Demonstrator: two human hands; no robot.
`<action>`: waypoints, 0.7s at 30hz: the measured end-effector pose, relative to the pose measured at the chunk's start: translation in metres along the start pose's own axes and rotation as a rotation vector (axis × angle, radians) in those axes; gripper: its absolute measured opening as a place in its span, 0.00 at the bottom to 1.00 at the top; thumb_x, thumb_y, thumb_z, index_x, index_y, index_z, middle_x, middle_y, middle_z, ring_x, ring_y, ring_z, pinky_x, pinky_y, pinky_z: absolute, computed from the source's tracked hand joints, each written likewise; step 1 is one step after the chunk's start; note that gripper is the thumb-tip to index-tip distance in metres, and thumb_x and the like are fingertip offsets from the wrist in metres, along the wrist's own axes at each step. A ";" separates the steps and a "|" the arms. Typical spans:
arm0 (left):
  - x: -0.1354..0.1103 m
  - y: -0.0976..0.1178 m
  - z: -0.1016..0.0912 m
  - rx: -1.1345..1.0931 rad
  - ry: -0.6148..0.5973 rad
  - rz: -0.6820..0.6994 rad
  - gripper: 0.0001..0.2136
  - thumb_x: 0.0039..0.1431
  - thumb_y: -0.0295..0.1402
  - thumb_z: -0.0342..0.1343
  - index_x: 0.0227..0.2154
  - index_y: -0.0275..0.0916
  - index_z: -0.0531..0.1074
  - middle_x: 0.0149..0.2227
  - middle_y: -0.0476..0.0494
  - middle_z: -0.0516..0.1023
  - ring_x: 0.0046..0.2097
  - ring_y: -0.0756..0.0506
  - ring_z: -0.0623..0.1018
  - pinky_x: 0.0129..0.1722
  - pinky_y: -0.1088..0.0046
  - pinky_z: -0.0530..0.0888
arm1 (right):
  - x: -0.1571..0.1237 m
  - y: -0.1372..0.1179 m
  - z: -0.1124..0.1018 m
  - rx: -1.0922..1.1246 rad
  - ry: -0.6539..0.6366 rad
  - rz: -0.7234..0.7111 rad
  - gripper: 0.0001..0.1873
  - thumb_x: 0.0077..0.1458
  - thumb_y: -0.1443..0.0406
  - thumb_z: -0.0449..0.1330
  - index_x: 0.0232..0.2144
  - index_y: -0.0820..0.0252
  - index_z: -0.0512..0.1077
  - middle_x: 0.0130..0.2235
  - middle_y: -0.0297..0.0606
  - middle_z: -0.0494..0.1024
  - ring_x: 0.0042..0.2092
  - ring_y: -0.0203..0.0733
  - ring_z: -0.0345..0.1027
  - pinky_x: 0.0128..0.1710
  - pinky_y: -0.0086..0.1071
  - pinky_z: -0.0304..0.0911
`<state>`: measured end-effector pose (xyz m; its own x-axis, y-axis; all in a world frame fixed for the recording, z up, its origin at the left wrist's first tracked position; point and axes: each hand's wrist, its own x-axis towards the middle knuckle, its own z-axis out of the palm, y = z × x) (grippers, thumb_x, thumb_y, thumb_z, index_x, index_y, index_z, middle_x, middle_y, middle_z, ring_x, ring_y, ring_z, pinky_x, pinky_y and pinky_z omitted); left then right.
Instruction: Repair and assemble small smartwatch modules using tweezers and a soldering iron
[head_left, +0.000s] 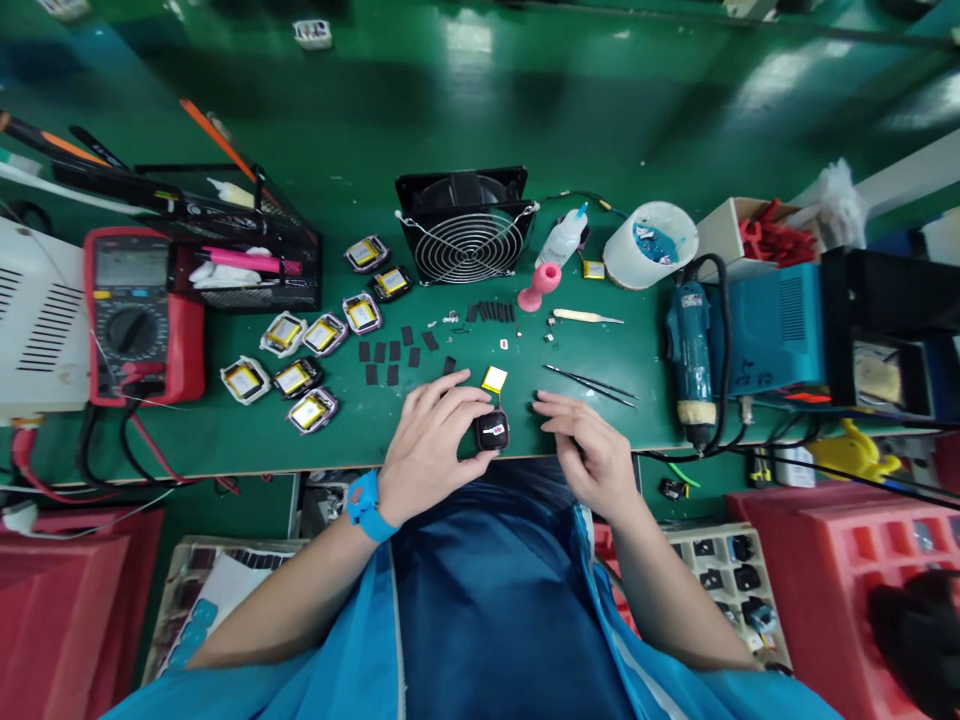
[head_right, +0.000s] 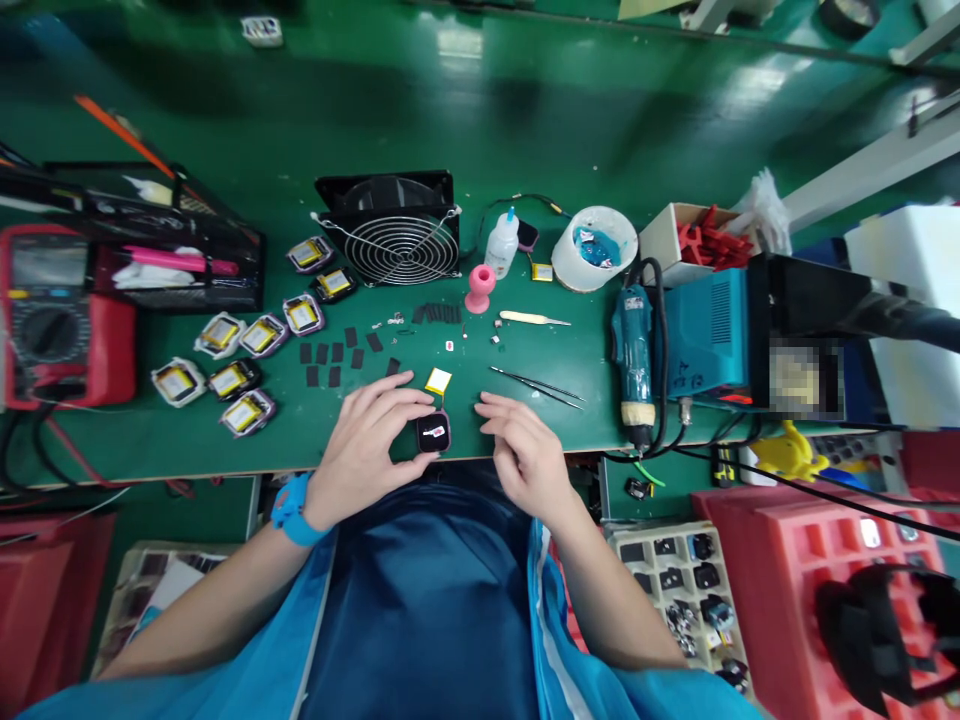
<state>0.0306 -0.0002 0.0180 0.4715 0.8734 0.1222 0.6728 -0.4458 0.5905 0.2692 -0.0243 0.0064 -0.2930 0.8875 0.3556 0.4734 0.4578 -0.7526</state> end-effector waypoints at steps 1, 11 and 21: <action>0.000 0.000 0.000 0.001 0.001 0.001 0.16 0.57 0.31 0.65 0.48 0.42 0.75 0.53 0.42 0.80 0.64 0.33 0.71 0.62 0.49 0.68 | 0.001 0.002 0.000 -0.011 0.028 0.017 0.17 0.61 0.78 0.51 0.42 0.55 0.73 0.47 0.45 0.83 0.56 0.51 0.77 0.54 0.51 0.75; -0.001 -0.009 0.002 0.052 0.045 0.106 0.26 0.63 0.33 0.61 0.63 0.43 0.64 0.58 0.35 0.75 0.65 0.32 0.71 0.61 0.48 0.71 | -0.001 0.008 0.020 -0.167 0.135 -0.093 0.15 0.58 0.77 0.52 0.38 0.57 0.74 0.44 0.46 0.83 0.55 0.50 0.77 0.50 0.48 0.77; -0.065 -0.026 -0.083 -0.598 -0.763 0.395 0.09 0.48 0.53 0.70 0.31 0.62 0.81 0.33 0.50 0.83 0.41 0.39 0.82 0.40 0.63 0.81 | -0.035 -0.048 -0.088 0.743 -0.855 -0.297 0.14 0.68 0.54 0.58 0.40 0.56 0.75 0.44 0.41 0.86 0.53 0.38 0.80 0.56 0.23 0.70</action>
<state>-0.0650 -0.0296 0.0614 0.9710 0.2381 -0.0207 0.0987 -0.3207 0.9420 0.3303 -0.0727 0.0790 -0.9076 0.2973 0.2963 -0.2265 0.2474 -0.9421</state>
